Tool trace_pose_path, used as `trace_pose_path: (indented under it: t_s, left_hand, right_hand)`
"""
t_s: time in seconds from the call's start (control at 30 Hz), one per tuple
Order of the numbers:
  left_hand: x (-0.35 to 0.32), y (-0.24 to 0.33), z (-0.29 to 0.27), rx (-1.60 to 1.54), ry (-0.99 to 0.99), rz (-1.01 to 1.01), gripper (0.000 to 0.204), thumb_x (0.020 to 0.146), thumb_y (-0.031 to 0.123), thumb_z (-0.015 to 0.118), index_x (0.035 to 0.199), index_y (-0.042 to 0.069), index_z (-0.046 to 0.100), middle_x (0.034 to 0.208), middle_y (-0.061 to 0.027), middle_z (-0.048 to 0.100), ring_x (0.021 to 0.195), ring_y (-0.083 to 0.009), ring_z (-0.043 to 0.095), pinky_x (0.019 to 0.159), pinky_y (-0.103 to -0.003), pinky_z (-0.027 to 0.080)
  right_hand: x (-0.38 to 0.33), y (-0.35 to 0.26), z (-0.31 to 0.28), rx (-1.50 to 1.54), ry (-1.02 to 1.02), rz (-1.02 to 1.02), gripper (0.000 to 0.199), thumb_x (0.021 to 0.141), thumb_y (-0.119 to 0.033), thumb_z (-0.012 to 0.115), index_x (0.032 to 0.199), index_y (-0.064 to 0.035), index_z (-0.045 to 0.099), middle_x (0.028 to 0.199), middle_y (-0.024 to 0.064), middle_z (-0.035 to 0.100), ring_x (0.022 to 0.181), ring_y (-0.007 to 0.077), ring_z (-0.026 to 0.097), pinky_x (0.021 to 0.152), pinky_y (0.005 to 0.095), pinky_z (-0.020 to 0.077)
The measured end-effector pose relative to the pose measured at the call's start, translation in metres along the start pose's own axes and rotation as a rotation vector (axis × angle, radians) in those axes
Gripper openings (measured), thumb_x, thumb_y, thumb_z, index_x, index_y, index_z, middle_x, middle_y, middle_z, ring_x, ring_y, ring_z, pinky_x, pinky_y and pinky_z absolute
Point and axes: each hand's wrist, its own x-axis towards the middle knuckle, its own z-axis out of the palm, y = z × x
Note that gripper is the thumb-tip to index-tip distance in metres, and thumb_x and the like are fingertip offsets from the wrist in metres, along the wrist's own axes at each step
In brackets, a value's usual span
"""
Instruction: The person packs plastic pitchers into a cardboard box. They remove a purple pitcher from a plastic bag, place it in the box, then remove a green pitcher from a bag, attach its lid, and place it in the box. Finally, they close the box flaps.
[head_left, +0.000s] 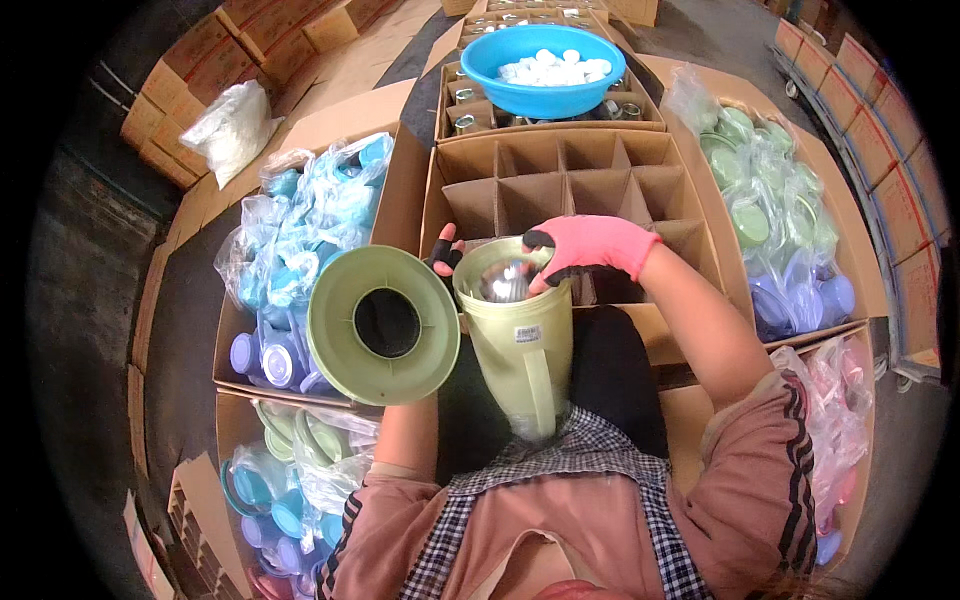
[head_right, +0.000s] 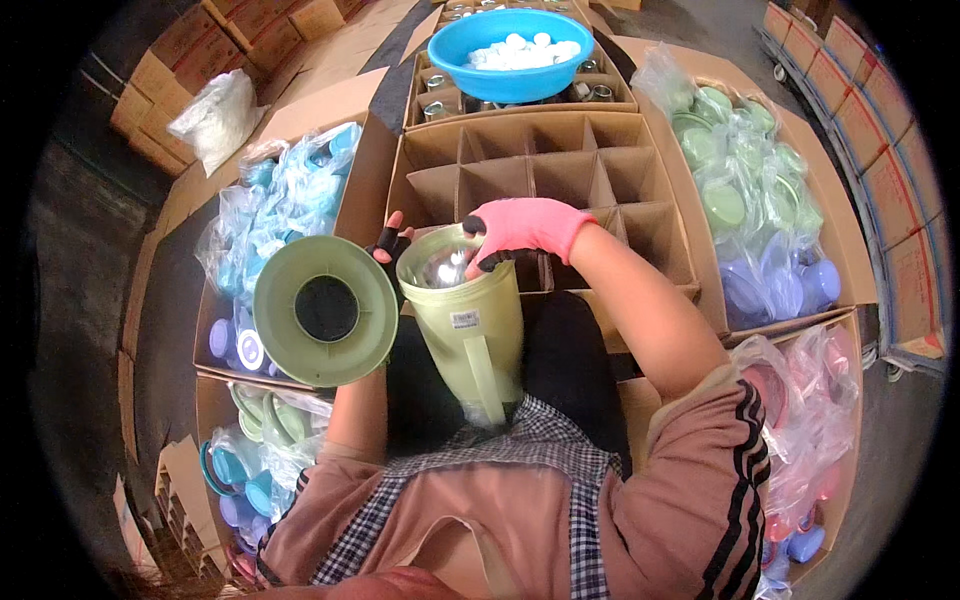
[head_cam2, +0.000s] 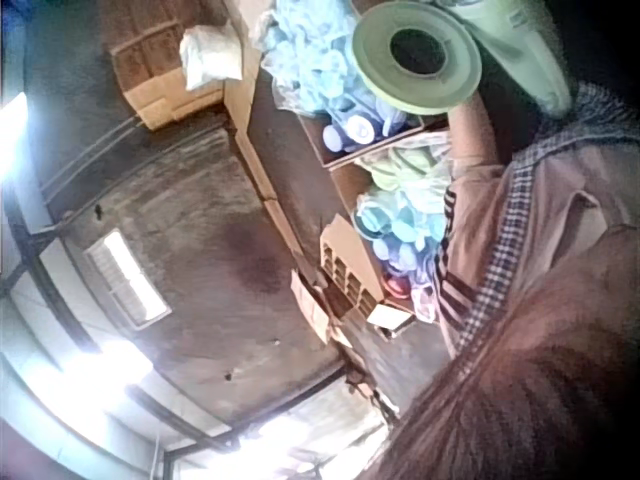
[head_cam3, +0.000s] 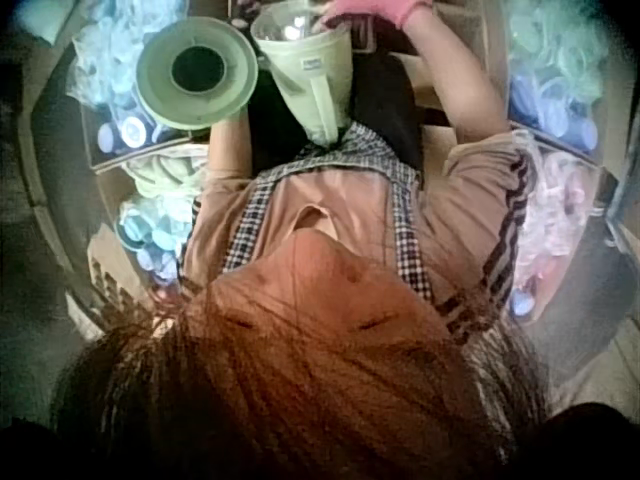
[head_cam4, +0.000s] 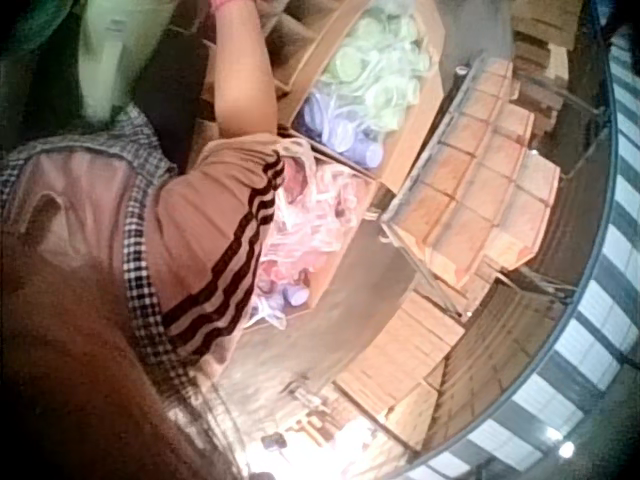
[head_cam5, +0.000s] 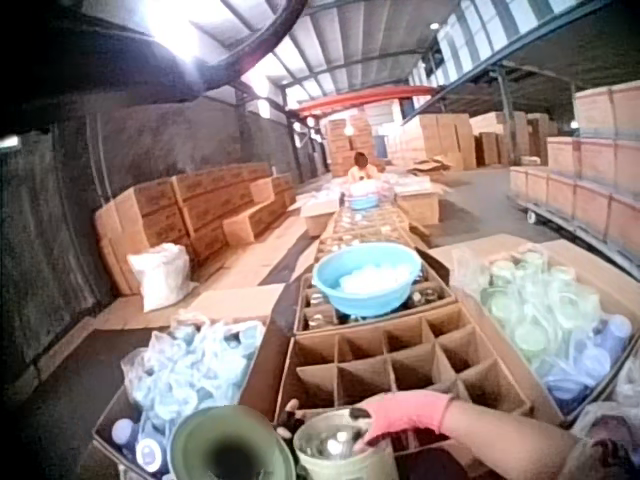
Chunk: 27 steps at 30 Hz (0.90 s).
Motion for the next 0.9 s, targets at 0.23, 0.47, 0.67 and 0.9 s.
trace_pose_path:
  t_s: [0.23, 0.47, 0.67, 0.9]
  left_hand:
    - [0.015, 0.008, 0.027, -0.130, 0.075, 0.109, 0.034, 0.082, 0.029, 0.050, 0.101, 0.000, 0.052, 0.123, -0.0190, 0.036, 0.113, -0.0262, 0.037, 0.091, -0.039, 0.036]
    - [0.053, 0.032, 0.046, 1.165, 0.109, 0.541, 0.062, 0.077, 0.027, 0.059, 0.125, 0.001, 0.029, 0.135, -0.0165, 0.022, 0.125, -0.0287, 0.024, 0.100, -0.041, 0.024]
    - [0.022, 0.012, 0.032, 1.077, 0.038, 0.006, 0.088, 0.074, 0.061, 0.045, 0.130, -0.002, 0.021, 0.133, -0.0157, 0.024, 0.123, -0.0256, 0.025, 0.101, -0.037, 0.019]
    - [-0.001, -0.001, 0.019, 1.138, -0.085, 0.070, 0.074, 0.073, 0.051, 0.054, 0.120, -0.002, 0.032, 0.130, -0.0230, 0.026, 0.122, -0.0338, 0.026, 0.098, -0.042, 0.023]
  right_hand:
    - [0.013, 0.009, 0.009, 0.062, 0.148, -0.209, 0.051, 0.072, -0.044, 0.060, 0.102, -0.0032, 0.054, 0.089, 0.0060, 0.056, 0.084, 0.0139, 0.052, 0.077, 0.0265, 0.0408]
    - [0.012, -0.013, 0.008, 1.066, 0.552, -0.387, 0.067, 0.082, -0.057, 0.035, 0.111, 0.0024, 0.047, 0.096, 0.0056, 0.055, 0.090, 0.0135, 0.052, 0.083, 0.0259, 0.0410]
    - [0.032, 0.073, 0.033, 0.685, 0.665, -0.384, 0.048, 0.088, -0.039, 0.041, 0.111, 0.0024, 0.049, 0.106, 0.0071, 0.053, 0.096, 0.0127, 0.048, 0.086, 0.0255, 0.0367]
    - [0.018, 0.080, 0.051, 0.821, 0.584, -0.404, 0.046, 0.088, -0.035, 0.041, 0.115, 0.0025, 0.045, 0.110, 0.0092, 0.051, 0.101, 0.0140, 0.046, 0.088, 0.0269, 0.0355]
